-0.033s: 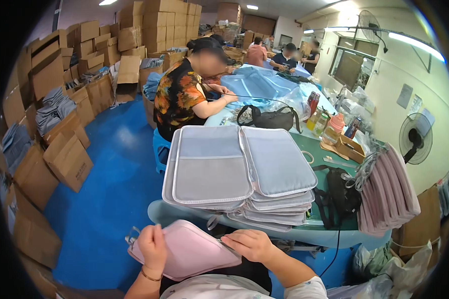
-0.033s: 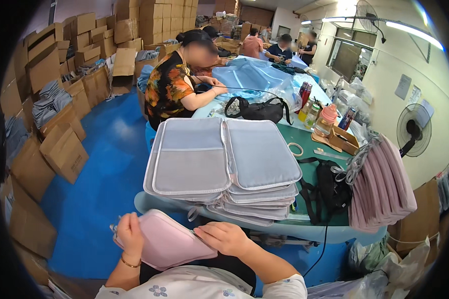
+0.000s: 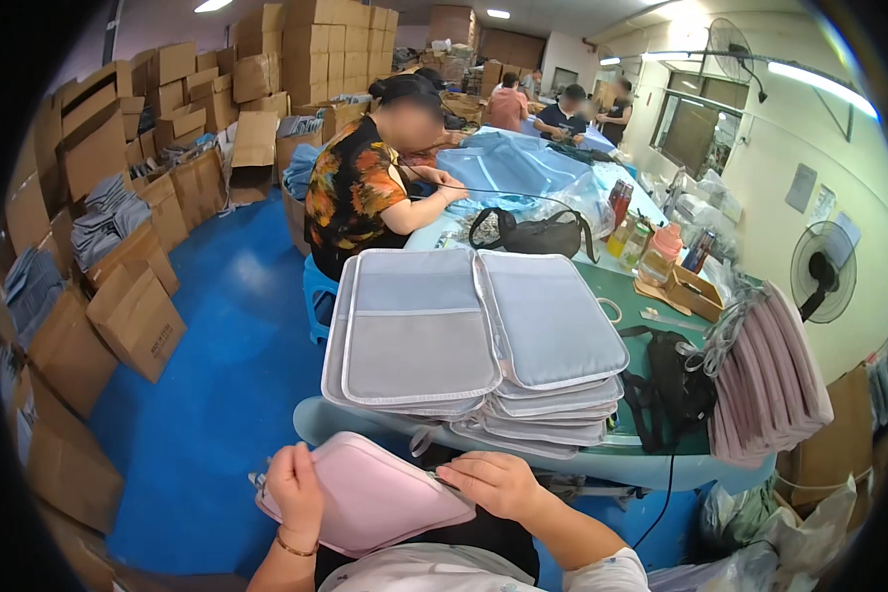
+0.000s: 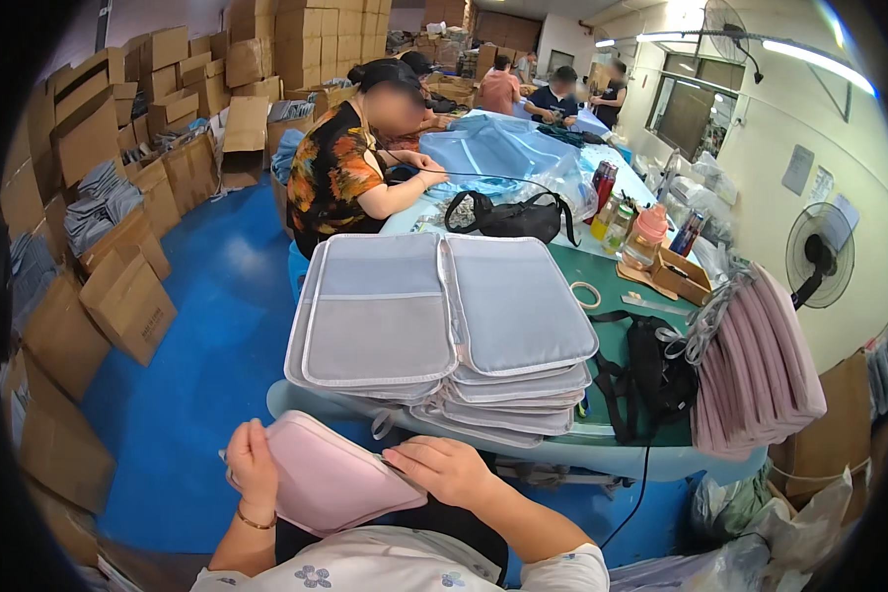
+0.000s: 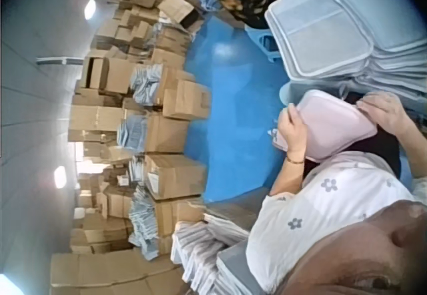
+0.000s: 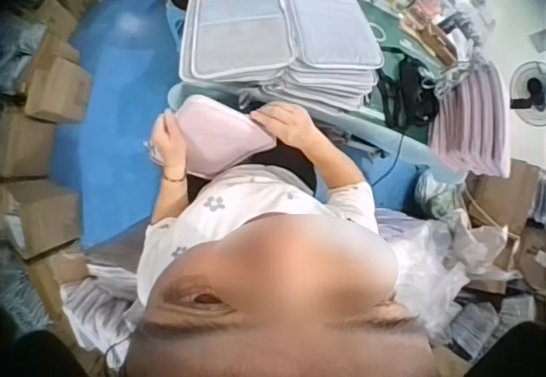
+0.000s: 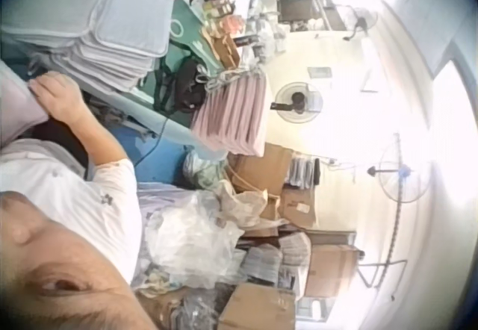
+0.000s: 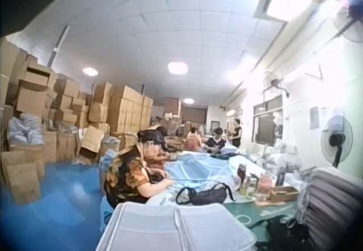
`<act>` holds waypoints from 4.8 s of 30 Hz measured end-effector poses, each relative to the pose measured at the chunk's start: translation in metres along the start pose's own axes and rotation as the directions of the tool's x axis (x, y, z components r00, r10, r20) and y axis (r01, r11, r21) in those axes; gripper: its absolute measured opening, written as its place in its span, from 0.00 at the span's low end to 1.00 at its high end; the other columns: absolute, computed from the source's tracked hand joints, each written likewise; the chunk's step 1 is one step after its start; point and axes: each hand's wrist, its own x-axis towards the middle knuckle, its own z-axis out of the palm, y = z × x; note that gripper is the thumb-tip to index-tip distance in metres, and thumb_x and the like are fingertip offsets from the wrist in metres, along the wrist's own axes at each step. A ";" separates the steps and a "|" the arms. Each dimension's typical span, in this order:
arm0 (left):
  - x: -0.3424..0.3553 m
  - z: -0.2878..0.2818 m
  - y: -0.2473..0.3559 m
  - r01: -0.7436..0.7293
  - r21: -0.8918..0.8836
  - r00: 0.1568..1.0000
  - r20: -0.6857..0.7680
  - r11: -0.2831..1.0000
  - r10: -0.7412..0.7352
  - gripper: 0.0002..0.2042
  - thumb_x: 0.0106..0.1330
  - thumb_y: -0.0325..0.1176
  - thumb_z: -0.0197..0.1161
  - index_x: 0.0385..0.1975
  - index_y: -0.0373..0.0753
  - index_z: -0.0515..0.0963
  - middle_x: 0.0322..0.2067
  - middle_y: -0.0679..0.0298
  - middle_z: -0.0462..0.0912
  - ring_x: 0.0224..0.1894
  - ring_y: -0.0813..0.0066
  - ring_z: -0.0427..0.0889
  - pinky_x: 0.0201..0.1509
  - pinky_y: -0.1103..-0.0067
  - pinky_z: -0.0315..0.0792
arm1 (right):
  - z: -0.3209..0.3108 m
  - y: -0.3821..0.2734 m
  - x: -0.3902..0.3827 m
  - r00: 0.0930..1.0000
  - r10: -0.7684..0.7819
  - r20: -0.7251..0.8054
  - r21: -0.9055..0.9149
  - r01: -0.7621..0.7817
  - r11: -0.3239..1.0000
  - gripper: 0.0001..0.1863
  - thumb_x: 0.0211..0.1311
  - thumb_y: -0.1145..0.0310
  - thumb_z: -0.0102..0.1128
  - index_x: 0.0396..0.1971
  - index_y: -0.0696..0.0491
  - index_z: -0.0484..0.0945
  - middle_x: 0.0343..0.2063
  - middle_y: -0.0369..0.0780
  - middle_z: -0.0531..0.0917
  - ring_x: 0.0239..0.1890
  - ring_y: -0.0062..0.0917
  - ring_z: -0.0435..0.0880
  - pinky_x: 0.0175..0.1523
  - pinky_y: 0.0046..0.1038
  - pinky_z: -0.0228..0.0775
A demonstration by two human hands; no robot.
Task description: Trimming loose threads from finished fabric or leather pouches using small scissors.
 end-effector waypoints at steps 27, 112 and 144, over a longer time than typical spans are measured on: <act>0.002 -0.009 0.038 -0.667 0.422 0.740 0.476 0.614 0.475 0.15 0.51 0.47 0.64 0.20 0.42 0.72 0.18 0.64 0.70 0.24 0.66 0.71 0.32 0.70 0.61 | 0.069 -0.036 -0.003 0.891 0.316 -0.325 0.227 -0.251 0.941 0.13 0.46 0.77 0.68 0.35 0.54 0.82 0.27 0.38 0.83 0.25 0.26 0.81 0.30 0.23 0.75; 0.049 -0.077 0.003 -0.112 -0.194 0.927 -0.373 0.975 0.033 0.11 0.71 0.38 0.50 0.32 0.37 0.72 0.18 0.68 0.69 0.19 0.82 0.66 0.25 0.82 0.63 | 0.079 -0.018 -0.005 0.959 0.150 -0.241 0.364 -0.054 0.930 0.20 0.50 0.62 0.65 0.44 0.51 0.78 0.36 0.37 0.81 0.36 0.29 0.81 0.40 0.27 0.75; -0.033 0.030 0.005 -0.568 0.104 0.755 0.459 0.816 0.467 0.20 0.54 0.54 0.64 0.26 0.40 0.78 0.14 0.68 0.69 0.16 0.72 0.69 0.22 0.77 0.58 | 0.019 -0.071 -0.057 0.298 0.812 0.501 0.865 -0.162 -0.475 0.07 0.63 0.70 0.58 0.37 0.58 0.77 0.35 0.36 0.81 0.36 0.17 0.77 0.45 0.20 0.67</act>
